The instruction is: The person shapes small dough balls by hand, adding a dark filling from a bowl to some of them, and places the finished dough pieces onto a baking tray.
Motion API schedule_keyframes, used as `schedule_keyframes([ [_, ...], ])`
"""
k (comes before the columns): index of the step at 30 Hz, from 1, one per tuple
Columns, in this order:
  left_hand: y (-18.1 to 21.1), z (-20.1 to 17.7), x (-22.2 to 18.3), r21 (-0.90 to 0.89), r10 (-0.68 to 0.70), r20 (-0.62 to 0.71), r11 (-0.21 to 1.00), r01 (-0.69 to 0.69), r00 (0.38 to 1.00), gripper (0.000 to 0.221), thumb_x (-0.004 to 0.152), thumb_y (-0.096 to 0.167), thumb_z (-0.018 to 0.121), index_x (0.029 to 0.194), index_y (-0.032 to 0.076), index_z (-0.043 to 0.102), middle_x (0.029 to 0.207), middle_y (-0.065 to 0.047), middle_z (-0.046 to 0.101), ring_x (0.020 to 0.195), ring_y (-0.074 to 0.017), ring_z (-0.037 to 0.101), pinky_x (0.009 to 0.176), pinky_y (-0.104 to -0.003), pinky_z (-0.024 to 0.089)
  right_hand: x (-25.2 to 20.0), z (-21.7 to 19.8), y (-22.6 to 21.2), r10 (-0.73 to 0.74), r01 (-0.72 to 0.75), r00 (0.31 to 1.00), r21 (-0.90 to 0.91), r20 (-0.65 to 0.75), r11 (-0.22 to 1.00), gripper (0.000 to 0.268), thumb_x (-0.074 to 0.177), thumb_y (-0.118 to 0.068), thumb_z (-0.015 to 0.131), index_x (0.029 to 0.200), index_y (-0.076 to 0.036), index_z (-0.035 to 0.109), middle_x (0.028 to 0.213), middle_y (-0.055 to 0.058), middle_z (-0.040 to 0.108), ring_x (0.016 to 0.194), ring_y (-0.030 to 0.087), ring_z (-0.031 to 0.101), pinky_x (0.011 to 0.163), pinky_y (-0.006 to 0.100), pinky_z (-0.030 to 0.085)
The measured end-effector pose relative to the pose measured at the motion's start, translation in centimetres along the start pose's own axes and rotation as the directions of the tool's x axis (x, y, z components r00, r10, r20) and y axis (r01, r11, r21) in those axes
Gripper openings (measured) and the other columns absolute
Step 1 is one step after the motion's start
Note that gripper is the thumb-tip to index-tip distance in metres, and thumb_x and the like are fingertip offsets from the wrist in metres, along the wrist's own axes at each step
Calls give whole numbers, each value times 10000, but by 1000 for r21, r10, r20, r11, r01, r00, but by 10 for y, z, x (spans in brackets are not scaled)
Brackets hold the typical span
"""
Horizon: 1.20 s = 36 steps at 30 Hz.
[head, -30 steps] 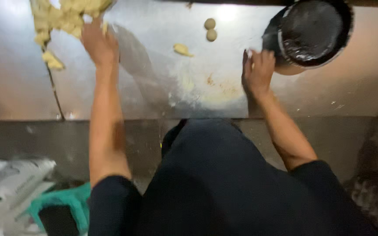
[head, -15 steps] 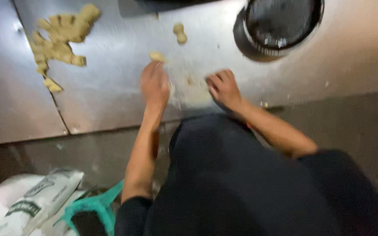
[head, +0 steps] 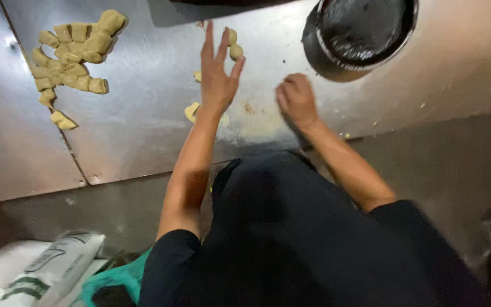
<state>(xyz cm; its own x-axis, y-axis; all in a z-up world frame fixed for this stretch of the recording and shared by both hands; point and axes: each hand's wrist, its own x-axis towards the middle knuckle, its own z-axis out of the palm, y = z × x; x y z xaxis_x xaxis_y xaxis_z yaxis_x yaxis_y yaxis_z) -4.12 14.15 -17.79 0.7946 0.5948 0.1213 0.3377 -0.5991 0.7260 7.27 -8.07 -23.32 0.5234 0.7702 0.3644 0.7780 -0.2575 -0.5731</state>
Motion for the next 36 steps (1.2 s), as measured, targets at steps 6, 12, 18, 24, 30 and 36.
schedule_keyframes([
  [6,-44,-57,-101,403,38,-9,914,-31,999,396,908,165,739,1271,36,648,1375,-197,577,1265,-439,510,1037,-573,435,-26,-31,-47,426,-485,823,75,377,871,165,997,-173,725,988,-10,750,1034,141,675,767,222,651,645,331,572],
  [12,-73,-46,-156,157,-179,16,972,174,984,241,1135,135,650,1372,95,651,1338,-132,619,1224,-354,606,1001,-450,525,133,26,-29,278,-284,958,350,69,892,262,1002,-147,746,1227,-17,708,1093,130,693,964,215,729,850,308,662],
  [18,-54,-57,-161,426,-5,-85,904,40,996,366,920,115,732,1273,39,673,1323,-205,616,1203,-407,546,985,-510,474,155,43,-37,-102,103,990,4,-96,995,150,993,-180,773,1109,-91,740,1135,164,650,874,278,667,732,353,559],
  [24,33,-67,-126,-330,-636,-47,737,589,770,422,845,36,746,1245,58,612,1073,-98,700,958,-224,685,856,-352,557,103,-29,-112,119,-149,988,430,95,890,144,998,-163,701,1031,-27,731,931,84,726,823,209,712,714,326,567],
  [30,204,-54,-52,-911,-153,-3,408,61,988,340,1026,282,596,961,-39,688,1096,-26,693,1005,-84,631,950,-231,501,120,-151,-133,95,267,894,690,-438,673,348,1050,-170,633,745,-4,656,722,101,684,601,152,634,514,289,506],
  [36,234,-9,-31,-994,-306,-37,-88,-67,951,771,1183,562,459,520,178,375,516,85,469,432,-57,413,481,-268,335,84,-178,-139,-111,517,751,475,-650,712,435,1079,-252,622,681,-79,612,650,83,607,550,217,591,516,389,464],
])
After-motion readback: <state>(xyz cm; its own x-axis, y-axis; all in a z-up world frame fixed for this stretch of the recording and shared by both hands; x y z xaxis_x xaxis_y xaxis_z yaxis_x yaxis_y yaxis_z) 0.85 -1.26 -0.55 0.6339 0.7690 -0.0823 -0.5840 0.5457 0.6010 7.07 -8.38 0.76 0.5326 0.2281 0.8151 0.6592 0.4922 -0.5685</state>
